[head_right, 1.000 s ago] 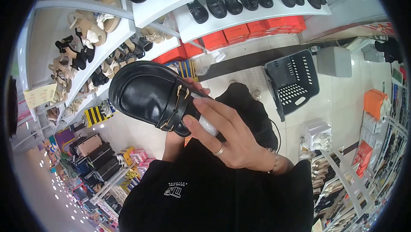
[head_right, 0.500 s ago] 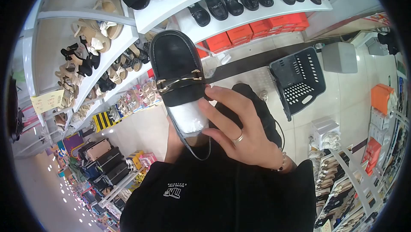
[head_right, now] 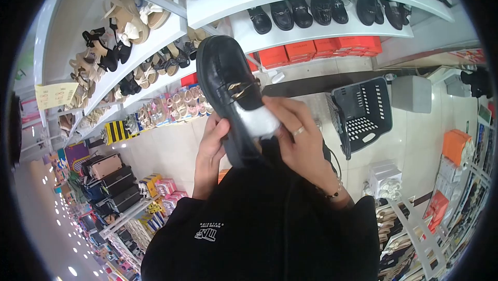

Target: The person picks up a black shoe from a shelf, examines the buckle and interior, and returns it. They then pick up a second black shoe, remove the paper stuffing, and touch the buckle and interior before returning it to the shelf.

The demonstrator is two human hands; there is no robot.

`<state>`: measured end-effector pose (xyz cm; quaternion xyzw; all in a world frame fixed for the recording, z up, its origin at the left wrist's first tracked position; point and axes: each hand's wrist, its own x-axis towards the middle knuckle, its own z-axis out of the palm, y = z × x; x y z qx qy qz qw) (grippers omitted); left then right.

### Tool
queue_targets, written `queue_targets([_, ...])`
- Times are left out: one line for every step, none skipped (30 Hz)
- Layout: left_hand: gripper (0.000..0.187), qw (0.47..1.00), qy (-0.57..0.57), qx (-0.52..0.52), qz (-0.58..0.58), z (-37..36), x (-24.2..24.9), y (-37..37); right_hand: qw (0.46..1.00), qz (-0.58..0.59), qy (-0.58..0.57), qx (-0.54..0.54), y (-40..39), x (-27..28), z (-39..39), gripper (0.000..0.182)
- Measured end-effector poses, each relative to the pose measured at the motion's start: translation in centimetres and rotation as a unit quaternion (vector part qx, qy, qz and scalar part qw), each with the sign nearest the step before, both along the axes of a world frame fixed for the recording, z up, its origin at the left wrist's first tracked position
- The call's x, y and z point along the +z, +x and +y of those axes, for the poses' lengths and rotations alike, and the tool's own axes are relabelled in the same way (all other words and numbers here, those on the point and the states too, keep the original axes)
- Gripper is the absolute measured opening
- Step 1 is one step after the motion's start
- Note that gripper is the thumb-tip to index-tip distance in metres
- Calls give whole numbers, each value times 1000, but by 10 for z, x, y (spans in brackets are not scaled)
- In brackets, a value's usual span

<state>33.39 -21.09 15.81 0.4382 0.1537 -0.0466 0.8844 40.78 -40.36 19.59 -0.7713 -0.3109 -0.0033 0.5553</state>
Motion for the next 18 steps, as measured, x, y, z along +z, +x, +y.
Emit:
queue_targets([54,999,21,26,15,0,1,1,999,31,-14,-3,2,-3,1,56])
queue_targets([48,997,42,51,31,0,3,2,999,29,-14,1,3,-6,2,56])
queue_targets([48,997,41,55,29,0,4,2,996,88,6,1,4,-10,2,54])
queue_targets([47,991,70,101,44,-1,4,1,989,147,27,1,5,-17,1,52])
queue_targets([46,982,100,147,60,-2,4,1,979,177,91,31,8,-32,-2,57])
queue_targets([46,982,99,148,60,-1,2,-2,979,177,91,32,8,-37,-2,57])
queue_targets([49,980,74,173,65,1,-1,-5,959,245,134,51,7,-41,-3,60])
queue_targets([52,977,50,197,71,1,-4,-8,932,311,175,69,6,-43,-3,64])
queue_targets([51,978,49,192,71,1,-5,-9,932,311,175,69,4,-44,-1,64])
queue_targets([51,978,49,192,70,-2,-4,-8,895,378,213,99,3,-44,2,65])
queue_targets([52,977,49,200,53,-7,-3,-5,853,440,249,129,2,-44,4,66])
queue_targets([52,976,48,209,36,-13,-2,-3,855,437,249,129,0,-47,6,66])
queue_targets([57,978,67,197,26,-18,-3,0,842,478,223,117,-2,-51,8,64])
queue_targets([57,978,67,197,22,-19,-5,0,826,517,197,105,-3,-54,10,63])
queue_targets([61,979,90,185,8,-20,-10,1,811,545,199,76,-2,-53,12,58])
queue_targets([64,978,114,174,-8,-19,-16,2,814,540,200,77,-1,-54,11,58])
queue_targets([71,981,110,152,-45,-12,-23,0,829,521,200,49,0,-54,9,52])
queue_targets([71,980,109,153,-56,-3,-29,-1,843,500,199,21,1,-54,7,46])
